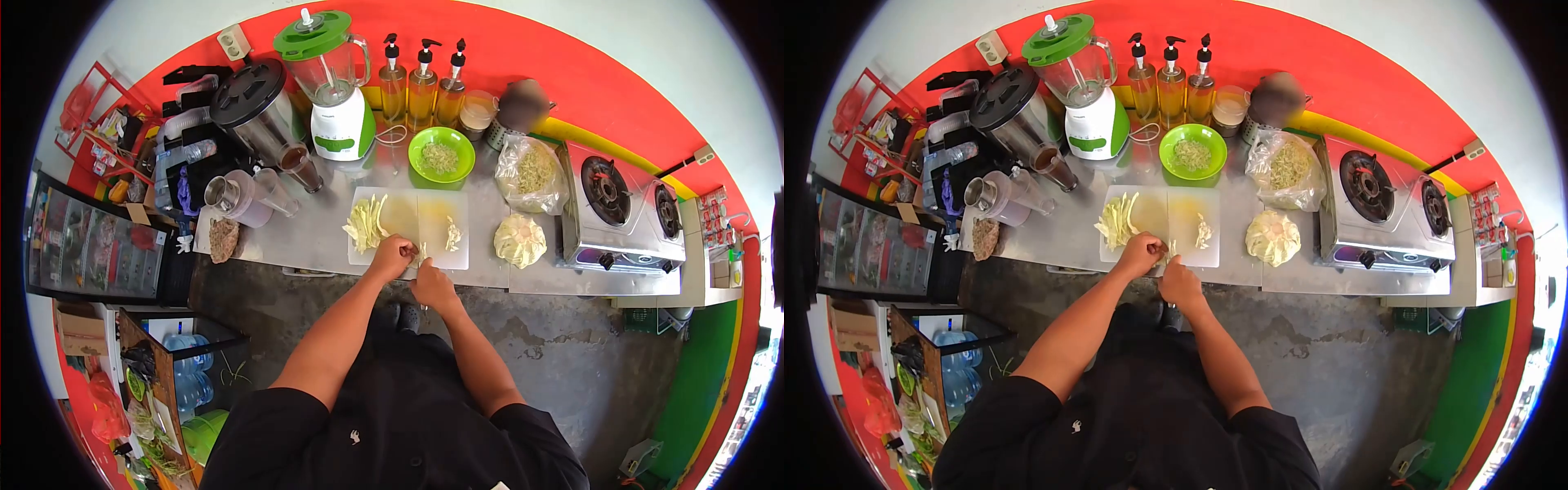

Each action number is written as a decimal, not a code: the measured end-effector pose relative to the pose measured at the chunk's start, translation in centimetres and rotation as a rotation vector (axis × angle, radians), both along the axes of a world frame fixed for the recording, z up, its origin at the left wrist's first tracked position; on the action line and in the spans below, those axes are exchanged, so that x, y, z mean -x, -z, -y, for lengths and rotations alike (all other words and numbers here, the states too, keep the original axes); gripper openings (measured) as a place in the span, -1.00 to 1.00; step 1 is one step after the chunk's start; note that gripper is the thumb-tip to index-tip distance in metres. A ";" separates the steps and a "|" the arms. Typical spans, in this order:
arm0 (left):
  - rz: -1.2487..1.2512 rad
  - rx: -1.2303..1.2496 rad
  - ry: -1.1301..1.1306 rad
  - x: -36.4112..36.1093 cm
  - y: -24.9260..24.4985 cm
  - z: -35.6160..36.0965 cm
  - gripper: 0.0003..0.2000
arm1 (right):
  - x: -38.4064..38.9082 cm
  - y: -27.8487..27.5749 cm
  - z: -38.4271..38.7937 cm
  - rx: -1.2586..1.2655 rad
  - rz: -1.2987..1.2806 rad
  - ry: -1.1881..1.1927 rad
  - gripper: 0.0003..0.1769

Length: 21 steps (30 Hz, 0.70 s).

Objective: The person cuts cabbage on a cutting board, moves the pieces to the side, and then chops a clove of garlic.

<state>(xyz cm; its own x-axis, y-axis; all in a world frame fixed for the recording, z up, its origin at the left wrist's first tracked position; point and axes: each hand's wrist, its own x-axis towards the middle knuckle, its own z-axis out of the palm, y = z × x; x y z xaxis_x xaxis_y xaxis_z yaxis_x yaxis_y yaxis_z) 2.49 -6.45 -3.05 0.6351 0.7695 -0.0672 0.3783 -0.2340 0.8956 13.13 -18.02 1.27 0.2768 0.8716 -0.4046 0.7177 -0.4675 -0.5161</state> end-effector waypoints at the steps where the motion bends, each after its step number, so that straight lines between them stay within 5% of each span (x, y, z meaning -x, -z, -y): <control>1: 0.002 -0.003 -0.004 0.0 0.0 -0.1 -0.86 | 0.0 -0.1 0.1 -0.003 0.002 -0.004 -0.48; 21: 0.072 0.056 -0.006 0.3 0.0 0.2 -0.89 | 0.4 0.3 -0.5 0.005 0.012 0.025 -0.48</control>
<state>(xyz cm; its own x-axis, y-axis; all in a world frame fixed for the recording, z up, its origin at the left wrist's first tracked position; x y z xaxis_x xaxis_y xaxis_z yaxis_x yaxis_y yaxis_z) 2.24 -6.66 -3.03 0.6356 0.7693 -0.0650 0.3138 -0.1805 0.9322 12.68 -17.49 1.01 0.3035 0.8623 -0.4054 0.7118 -0.4880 -0.5051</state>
